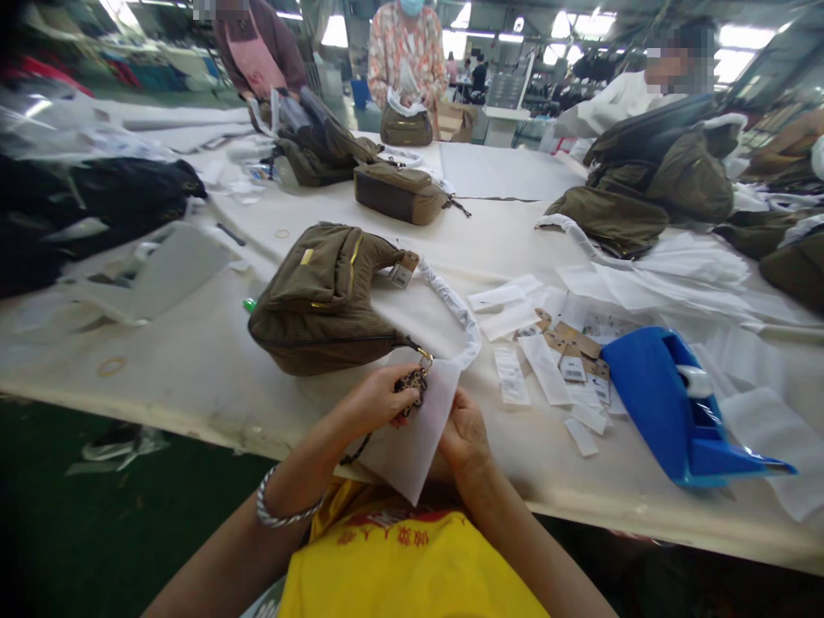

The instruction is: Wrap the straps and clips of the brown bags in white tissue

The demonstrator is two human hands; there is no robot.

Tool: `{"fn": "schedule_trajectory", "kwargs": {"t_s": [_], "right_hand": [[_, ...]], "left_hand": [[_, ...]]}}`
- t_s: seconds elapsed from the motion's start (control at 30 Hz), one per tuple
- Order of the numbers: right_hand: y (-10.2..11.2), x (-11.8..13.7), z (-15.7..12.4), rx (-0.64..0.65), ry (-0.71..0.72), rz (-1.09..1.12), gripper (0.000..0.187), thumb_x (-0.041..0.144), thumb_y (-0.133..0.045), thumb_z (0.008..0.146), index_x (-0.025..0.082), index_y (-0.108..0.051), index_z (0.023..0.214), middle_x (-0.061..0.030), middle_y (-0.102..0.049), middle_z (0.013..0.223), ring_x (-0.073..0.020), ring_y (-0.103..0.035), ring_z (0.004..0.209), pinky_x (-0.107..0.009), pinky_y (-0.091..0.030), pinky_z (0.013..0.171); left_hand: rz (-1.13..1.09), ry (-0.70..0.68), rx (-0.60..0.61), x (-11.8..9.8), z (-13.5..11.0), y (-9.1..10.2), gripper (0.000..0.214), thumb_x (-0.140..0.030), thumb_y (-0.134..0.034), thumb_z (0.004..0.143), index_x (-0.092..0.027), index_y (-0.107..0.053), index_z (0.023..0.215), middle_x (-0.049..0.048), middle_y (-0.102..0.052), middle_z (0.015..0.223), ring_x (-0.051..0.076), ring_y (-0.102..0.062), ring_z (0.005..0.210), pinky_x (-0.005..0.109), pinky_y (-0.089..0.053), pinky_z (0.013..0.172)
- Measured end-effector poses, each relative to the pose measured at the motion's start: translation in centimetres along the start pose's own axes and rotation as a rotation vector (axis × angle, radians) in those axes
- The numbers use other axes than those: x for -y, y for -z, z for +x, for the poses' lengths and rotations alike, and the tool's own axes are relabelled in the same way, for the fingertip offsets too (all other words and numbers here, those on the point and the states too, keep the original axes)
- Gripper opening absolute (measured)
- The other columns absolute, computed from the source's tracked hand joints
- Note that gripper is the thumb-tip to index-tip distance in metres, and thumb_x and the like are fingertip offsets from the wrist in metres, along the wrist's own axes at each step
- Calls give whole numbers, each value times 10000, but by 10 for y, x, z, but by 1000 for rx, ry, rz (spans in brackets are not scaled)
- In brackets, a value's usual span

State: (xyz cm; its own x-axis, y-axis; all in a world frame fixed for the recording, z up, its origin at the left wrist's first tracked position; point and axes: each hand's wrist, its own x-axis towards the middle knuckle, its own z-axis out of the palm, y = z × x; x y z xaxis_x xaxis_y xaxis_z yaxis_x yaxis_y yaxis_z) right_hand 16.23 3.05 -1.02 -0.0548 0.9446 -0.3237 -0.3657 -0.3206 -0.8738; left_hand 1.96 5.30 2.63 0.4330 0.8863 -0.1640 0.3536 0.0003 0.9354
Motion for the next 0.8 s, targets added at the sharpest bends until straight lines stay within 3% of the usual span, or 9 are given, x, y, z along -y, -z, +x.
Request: {"fn": "schedule_trajectory", "kwargs": {"t_s": [0.07,0.17,0.3,0.47,0.6,0.8], "right_hand": [[-8,2,4,85,-110,176,201,363,-539,672,192,-609,750,-44,-663,744,-209,-616,730,-343,-509,676],[-16,4,6,163,-180,258,202,370,-555,686,185,-618,734,-33,-650,670,-184,-593,582,-323,-506,578],[-17,5,8,95,-176,265,241,400,-594,685,183,-608,788,-21,-651,708,-162,-586,588,-289,-497,565],[-20,7,7,39,-98,116,361,518,-594,675,168,-577,759,-17,-610,611,-163,-572,586,-248,-455,499],[-26,9,10,-35,15,-10,351,510,-582,690,162,-549,698,8,-559,580,-116,-501,521,-215,-404,477],[-26,10,19,-154,167,-298,356,488,-510,744,157,-493,616,40,-439,529,-82,-368,478,-206,-325,452]], "left_hand": [[4,11,27,-1,1,2,156,-242,-437,738,-198,-559,823,19,-556,612,134,-520,415,207,-364,356],[81,-25,19,-5,0,4,130,-228,-432,739,-195,-546,793,19,-563,611,127,-506,419,207,-357,376],[160,-115,-18,-11,-3,5,120,-185,-437,739,-195,-549,780,13,-566,619,127,-509,490,208,-359,449],[186,-107,-36,-14,-2,1,138,-197,-460,752,-187,-584,812,23,-567,595,156,-523,545,232,-371,508],[293,-143,-103,-13,-4,-4,202,-240,-450,790,-188,-581,935,74,-619,734,200,-567,653,266,-398,596],[582,-72,-66,-7,-9,-10,449,-289,-394,828,-164,-380,1259,159,-644,785,298,-606,674,343,-428,605]]}}
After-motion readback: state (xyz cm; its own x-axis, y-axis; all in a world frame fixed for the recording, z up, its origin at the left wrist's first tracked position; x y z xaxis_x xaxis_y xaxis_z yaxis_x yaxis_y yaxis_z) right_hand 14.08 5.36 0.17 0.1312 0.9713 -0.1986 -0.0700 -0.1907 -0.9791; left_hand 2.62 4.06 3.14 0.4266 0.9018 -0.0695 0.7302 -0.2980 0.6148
